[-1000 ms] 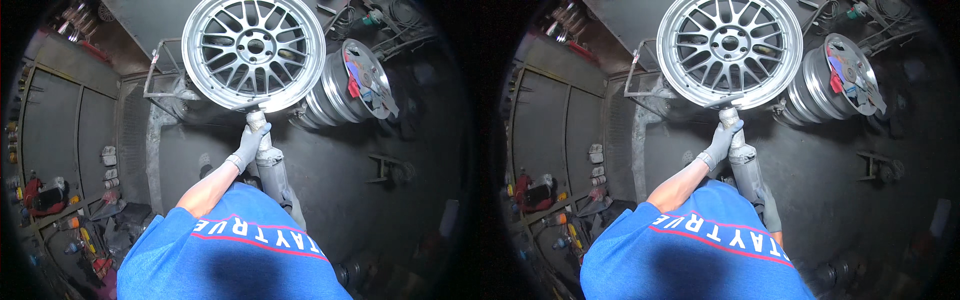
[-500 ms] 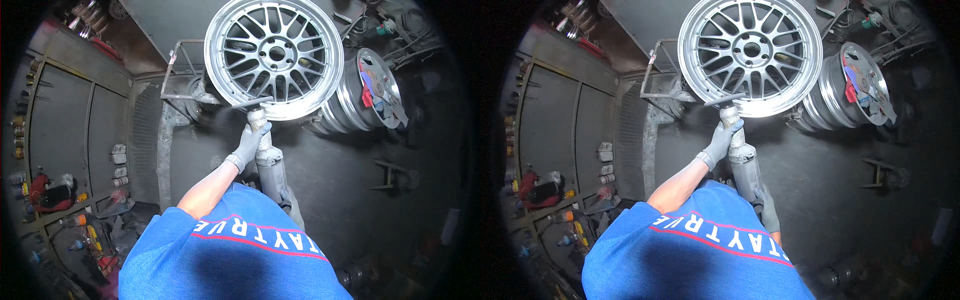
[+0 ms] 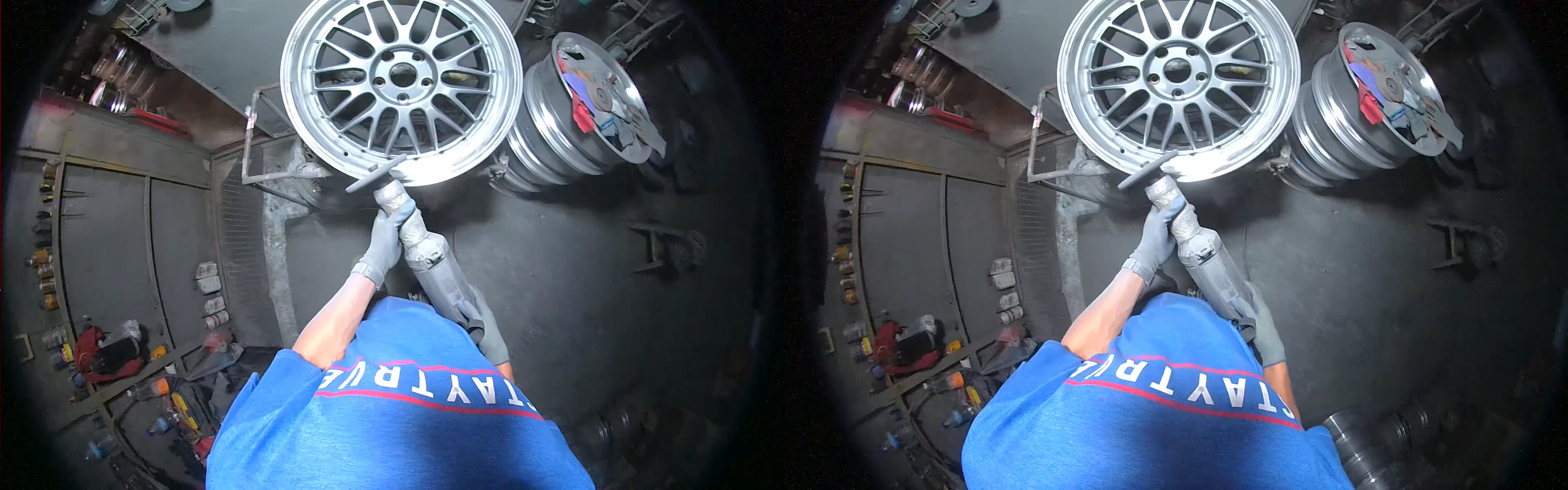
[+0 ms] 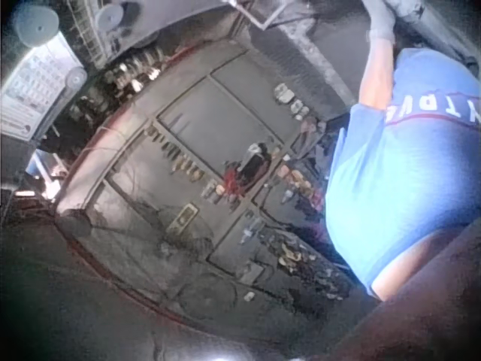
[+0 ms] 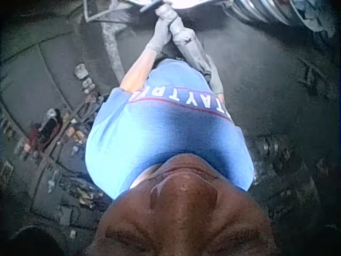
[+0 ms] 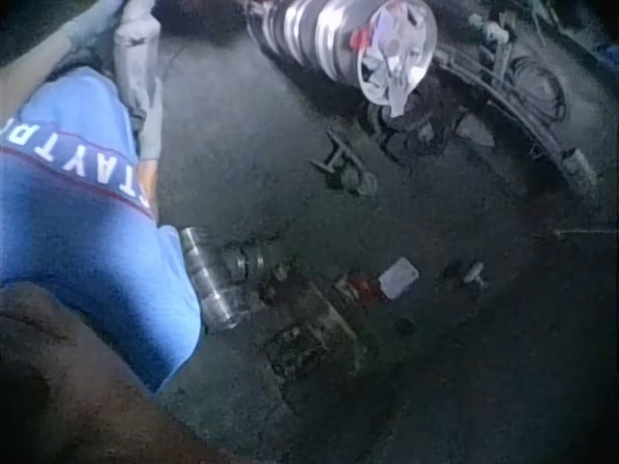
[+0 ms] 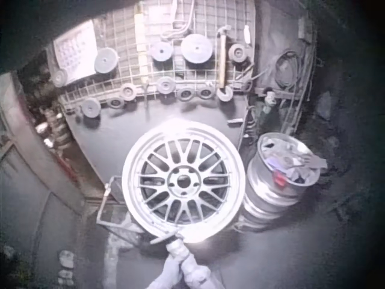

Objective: The person uses an angle grinder to smooth the outer rim of a silver alloy wheel mounted on a stand. The person repeatedly moves the grinder along the rim and occasionally pauses to wipe the surface with a gloved hand.

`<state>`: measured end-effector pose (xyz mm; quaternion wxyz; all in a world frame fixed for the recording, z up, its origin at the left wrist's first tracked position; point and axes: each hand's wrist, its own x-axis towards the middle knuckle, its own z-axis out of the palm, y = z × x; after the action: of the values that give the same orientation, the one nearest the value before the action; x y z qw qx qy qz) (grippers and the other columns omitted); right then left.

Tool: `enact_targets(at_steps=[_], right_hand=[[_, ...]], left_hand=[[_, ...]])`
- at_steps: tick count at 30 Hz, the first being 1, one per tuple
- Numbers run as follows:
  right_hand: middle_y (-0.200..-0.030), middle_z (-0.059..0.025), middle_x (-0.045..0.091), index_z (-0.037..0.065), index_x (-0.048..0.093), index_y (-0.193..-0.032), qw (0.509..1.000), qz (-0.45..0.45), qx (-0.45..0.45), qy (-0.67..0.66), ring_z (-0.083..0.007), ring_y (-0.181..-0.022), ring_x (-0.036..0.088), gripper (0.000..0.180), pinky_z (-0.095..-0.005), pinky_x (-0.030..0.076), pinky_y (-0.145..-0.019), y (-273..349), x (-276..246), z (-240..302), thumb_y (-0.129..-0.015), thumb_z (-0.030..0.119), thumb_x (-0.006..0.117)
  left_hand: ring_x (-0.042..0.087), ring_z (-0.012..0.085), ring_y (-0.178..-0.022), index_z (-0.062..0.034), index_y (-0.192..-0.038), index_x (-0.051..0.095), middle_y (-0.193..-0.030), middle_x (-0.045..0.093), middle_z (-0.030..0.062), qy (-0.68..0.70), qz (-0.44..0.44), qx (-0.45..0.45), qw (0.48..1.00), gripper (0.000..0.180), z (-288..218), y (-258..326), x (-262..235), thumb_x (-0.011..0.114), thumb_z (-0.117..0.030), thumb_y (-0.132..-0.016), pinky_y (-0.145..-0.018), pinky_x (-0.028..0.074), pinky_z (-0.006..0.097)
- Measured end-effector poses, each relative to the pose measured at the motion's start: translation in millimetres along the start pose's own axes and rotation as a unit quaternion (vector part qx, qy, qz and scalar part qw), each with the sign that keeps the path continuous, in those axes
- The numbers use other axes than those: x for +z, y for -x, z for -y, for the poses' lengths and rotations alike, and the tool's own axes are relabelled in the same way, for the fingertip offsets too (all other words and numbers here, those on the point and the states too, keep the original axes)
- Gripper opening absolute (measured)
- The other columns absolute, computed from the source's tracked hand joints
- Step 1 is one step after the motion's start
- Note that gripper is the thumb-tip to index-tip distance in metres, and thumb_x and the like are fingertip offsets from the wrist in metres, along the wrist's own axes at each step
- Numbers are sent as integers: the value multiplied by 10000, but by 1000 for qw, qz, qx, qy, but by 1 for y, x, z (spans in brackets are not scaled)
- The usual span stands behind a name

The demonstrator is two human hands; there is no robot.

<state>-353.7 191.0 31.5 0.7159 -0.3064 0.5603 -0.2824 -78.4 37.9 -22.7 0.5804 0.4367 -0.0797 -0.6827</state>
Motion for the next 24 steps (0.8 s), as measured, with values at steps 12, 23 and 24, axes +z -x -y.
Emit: enact_targets(at_steps=[12,23,24], right_hand=[[-1665,-222,459,28,314,-1715,999,-27,16,10,-320,-1489,508,722,-412,436,-1221,8,-44,-18,-1094,247,611],[-1665,-195,465,44,292,-1721,999,-16,26,14,-308,-1523,471,733,-418,411,-1243,5,-19,0,-1086,203,623],[-1668,-194,463,44,288,-1724,999,-20,28,4,-309,-1524,471,738,-417,408,-1246,7,-19,-2,-1086,202,623]], left_hand=[[691,172,-1067,-67,-1361,597,-1203,697,51,-37,6,-18,999,570,46,-8,30,900,-275,-925,-980,578,360],[704,173,-1062,-68,-1340,592,-1186,705,59,-9,17,-25,999,524,45,-6,18,885,-235,-938,-962,591,361],[723,186,-1033,-76,-1308,596,-1150,717,66,-3,20,-23,1000,473,49,-6,21,872,-209,-948,-939,605,365]])
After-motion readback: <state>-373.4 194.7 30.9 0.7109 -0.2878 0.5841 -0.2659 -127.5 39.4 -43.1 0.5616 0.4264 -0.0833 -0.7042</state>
